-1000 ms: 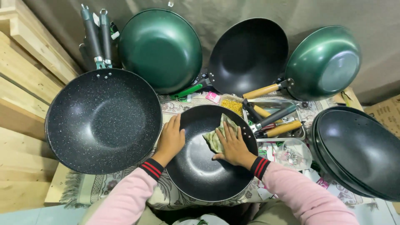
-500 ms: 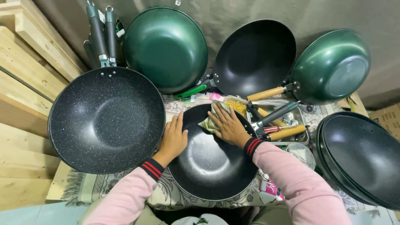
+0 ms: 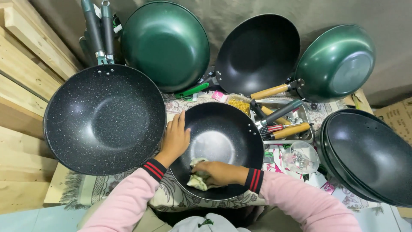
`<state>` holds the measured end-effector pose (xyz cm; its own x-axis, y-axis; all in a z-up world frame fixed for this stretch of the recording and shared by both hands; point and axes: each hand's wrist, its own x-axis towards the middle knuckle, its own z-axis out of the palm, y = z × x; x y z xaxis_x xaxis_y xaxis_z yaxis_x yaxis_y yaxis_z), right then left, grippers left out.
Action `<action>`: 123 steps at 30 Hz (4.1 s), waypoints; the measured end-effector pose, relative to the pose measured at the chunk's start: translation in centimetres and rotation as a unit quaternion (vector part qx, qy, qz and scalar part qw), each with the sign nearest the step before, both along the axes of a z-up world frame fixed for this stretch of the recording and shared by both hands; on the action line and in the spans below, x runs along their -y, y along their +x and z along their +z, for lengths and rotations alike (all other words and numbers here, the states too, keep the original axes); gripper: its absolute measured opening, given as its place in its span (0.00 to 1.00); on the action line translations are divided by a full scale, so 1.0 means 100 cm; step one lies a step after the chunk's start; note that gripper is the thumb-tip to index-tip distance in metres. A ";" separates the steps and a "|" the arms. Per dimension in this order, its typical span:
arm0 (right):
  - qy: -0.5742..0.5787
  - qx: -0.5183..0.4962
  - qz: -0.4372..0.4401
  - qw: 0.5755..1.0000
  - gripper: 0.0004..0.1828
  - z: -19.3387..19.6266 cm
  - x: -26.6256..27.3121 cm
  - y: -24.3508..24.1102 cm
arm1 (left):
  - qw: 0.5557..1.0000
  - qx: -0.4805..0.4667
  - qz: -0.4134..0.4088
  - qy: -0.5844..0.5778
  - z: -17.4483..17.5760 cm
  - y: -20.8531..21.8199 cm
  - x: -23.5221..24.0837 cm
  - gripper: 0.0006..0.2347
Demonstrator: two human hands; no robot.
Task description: Attaching a handle to a wok and wiping the surface clean.
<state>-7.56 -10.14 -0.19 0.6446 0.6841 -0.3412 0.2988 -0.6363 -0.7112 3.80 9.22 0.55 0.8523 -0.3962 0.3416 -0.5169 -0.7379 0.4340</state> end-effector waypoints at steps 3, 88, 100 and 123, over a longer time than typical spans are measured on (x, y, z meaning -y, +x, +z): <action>-0.093 0.023 -0.057 0.994 0.36 0.007 0.023 0.013 | 0.999 0.028 0.014 0.018 -0.017 0.005 0.002 0.30; 0.102 0.267 -0.398 0.872 0.18 -0.099 -0.035 0.116 | 0.992 0.098 -0.040 -0.075 -0.031 0.013 0.002 0.24; -0.225 -0.134 -0.016 0.965 0.27 0.009 0.068 0.023 | 0.999 0.023 -0.021 -0.008 -0.007 0.001 0.001 0.24; -0.183 -0.097 0.024 0.978 0.20 0.025 0.057 0.000 | 0.997 -0.048 -0.012 0.057 0.009 -0.005 0.000 0.25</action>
